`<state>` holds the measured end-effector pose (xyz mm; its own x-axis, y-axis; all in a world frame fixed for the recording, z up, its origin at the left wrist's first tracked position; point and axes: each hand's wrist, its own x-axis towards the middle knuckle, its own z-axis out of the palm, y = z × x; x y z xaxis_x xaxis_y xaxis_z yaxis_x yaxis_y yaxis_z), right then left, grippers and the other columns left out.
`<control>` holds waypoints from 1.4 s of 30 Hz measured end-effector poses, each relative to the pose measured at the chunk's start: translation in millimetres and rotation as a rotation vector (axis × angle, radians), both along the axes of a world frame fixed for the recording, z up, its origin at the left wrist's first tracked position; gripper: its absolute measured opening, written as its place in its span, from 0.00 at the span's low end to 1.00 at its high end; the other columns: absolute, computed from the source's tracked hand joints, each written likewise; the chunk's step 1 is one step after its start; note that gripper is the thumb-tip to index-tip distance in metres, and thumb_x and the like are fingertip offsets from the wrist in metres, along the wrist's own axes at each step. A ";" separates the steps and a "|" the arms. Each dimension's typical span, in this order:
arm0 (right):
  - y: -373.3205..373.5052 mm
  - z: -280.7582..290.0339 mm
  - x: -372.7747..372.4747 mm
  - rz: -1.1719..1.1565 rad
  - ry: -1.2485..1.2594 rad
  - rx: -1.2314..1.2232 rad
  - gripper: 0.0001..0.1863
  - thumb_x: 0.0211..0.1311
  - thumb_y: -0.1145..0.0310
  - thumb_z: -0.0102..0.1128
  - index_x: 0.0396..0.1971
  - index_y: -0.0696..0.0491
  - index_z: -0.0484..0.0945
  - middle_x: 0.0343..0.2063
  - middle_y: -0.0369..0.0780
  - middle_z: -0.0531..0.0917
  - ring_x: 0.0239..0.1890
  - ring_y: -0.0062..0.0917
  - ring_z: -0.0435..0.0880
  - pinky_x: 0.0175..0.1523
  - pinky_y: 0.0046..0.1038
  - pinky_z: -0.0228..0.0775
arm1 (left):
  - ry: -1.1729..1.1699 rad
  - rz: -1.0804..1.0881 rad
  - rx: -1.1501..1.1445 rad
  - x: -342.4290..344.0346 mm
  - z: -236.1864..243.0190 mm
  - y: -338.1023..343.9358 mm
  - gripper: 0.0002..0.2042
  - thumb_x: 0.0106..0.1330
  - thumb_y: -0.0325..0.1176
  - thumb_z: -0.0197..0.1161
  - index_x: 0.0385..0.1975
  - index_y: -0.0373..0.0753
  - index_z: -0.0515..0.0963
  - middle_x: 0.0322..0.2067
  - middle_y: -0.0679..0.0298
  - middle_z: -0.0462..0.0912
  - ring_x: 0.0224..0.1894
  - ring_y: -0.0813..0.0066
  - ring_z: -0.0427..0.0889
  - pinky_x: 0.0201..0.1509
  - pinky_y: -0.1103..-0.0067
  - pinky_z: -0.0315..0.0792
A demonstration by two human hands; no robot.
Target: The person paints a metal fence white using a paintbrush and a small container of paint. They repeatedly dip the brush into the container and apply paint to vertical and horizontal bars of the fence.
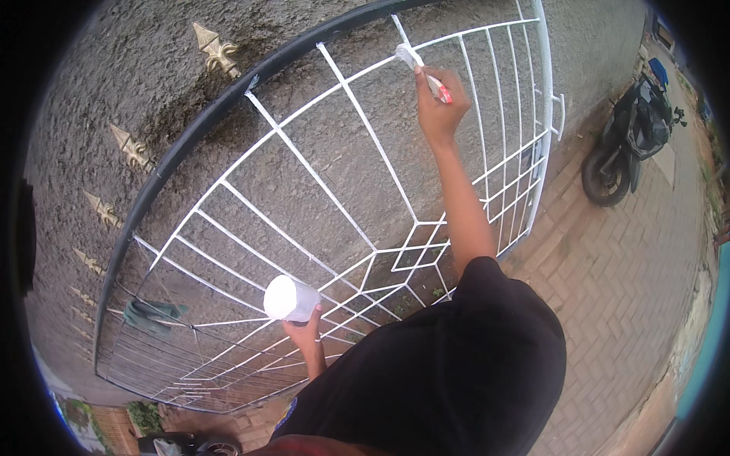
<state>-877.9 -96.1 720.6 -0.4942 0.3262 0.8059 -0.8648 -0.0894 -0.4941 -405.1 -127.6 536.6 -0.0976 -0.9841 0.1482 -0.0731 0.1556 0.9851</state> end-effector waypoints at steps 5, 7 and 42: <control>8.3 7.9 4.5 0.000 0.111 0.099 0.05 0.64 0.70 0.70 0.33 0.55 0.83 0.29 0.43 0.85 0.30 0.34 0.85 0.33 0.32 0.72 | 0.009 -0.003 0.007 0.0 -4.8 -5.4 0.41 0.48 0.26 0.84 0.63 0.29 0.66 0.57 0.49 0.76 0.59 0.58 0.78 0.65 0.66 0.71; 5.0 -16.5 9.5 0.044 0.093 0.368 0.05 0.64 0.70 0.69 0.33 0.54 0.83 0.28 0.43 0.84 0.30 0.37 0.84 0.33 0.34 0.72 | -0.004 -0.017 -0.011 2.7 -12.4 -6.1 0.41 0.47 0.26 0.84 0.62 0.29 0.66 0.57 0.49 0.76 0.59 0.58 0.78 0.65 0.66 0.71; 156.0 -155.3 151.6 0.643 -0.861 0.125 0.13 0.65 0.67 0.73 0.39 0.61 0.81 0.25 0.38 0.84 0.21 0.18 0.81 0.24 0.18 0.69 | -0.092 -0.265 0.029 6.2 -24.2 37.4 0.41 0.46 0.31 0.85 0.62 0.30 0.69 0.54 0.54 0.80 0.56 0.62 0.80 0.63 0.68 0.73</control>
